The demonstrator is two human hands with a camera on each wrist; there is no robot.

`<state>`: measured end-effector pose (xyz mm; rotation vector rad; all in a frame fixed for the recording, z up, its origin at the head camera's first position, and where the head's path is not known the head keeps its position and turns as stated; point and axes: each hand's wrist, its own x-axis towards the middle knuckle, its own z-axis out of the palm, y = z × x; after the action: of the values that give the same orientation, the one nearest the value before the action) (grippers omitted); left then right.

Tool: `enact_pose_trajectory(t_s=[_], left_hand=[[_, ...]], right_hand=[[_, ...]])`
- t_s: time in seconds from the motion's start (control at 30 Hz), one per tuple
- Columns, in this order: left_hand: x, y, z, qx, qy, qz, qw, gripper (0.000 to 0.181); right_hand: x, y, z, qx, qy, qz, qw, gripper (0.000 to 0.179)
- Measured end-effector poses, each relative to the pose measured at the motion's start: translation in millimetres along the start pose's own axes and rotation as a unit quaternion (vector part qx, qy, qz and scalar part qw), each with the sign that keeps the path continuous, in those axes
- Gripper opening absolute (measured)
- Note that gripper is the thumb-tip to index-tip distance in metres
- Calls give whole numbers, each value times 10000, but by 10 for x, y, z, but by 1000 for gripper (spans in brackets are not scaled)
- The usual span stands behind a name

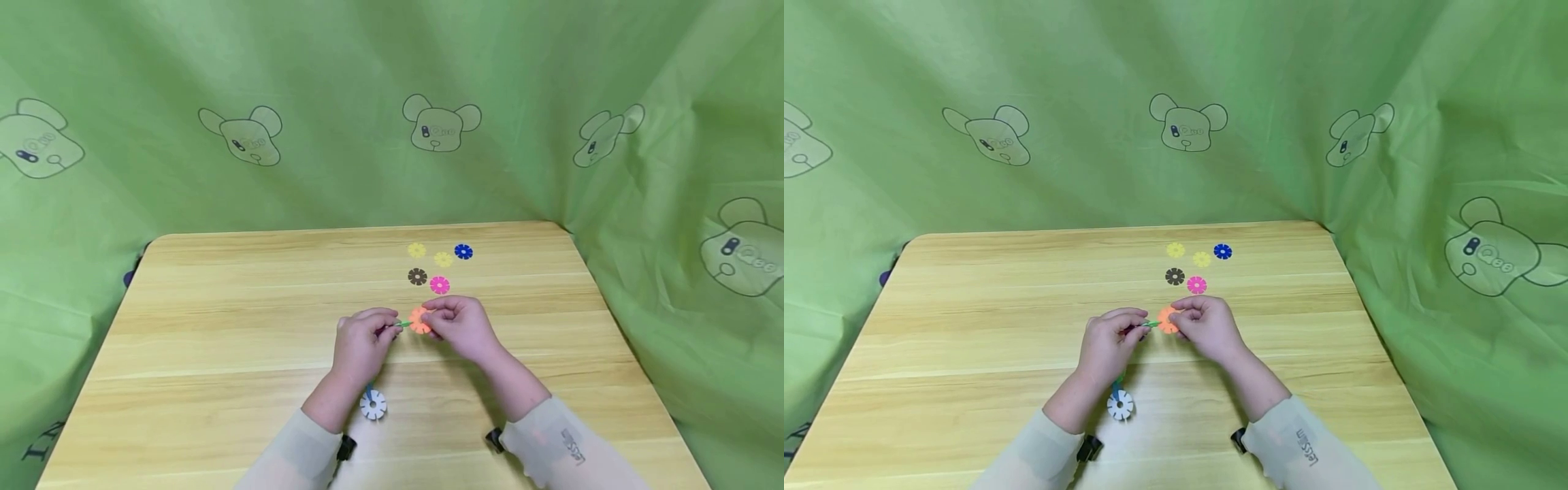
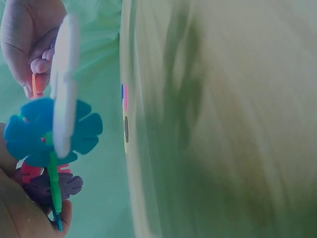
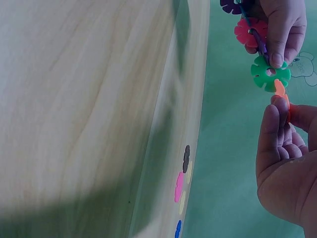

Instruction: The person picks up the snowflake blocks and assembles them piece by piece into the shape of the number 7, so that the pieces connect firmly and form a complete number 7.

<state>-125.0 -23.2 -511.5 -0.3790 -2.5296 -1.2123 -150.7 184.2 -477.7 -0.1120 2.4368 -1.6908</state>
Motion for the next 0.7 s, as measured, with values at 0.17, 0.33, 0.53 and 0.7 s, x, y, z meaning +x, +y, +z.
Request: enact_pose_trajectory(t_s=[0.17, 0.33, 0.53, 0.7], left_hand=[[-4, 6, -10, -81, -10, 42, 10000, 7], [-3, -1, -7, -150, -16, 107, 9998, 5], [17, 0, -3, -81, -44, 193, 9998, 8], [27, 12, 2, 42, 37, 372, 9993, 7]], right_hand=[[-23, -20, 16, 106, 43, 88, 9999, 20], [-38, -13, 43, 298, 87, 116, 9995, 17], [-40, -1, 73, 435, 169, 200, 9987, 16], [-60, -10, 83, 587, 258, 312, 9975, 17]])
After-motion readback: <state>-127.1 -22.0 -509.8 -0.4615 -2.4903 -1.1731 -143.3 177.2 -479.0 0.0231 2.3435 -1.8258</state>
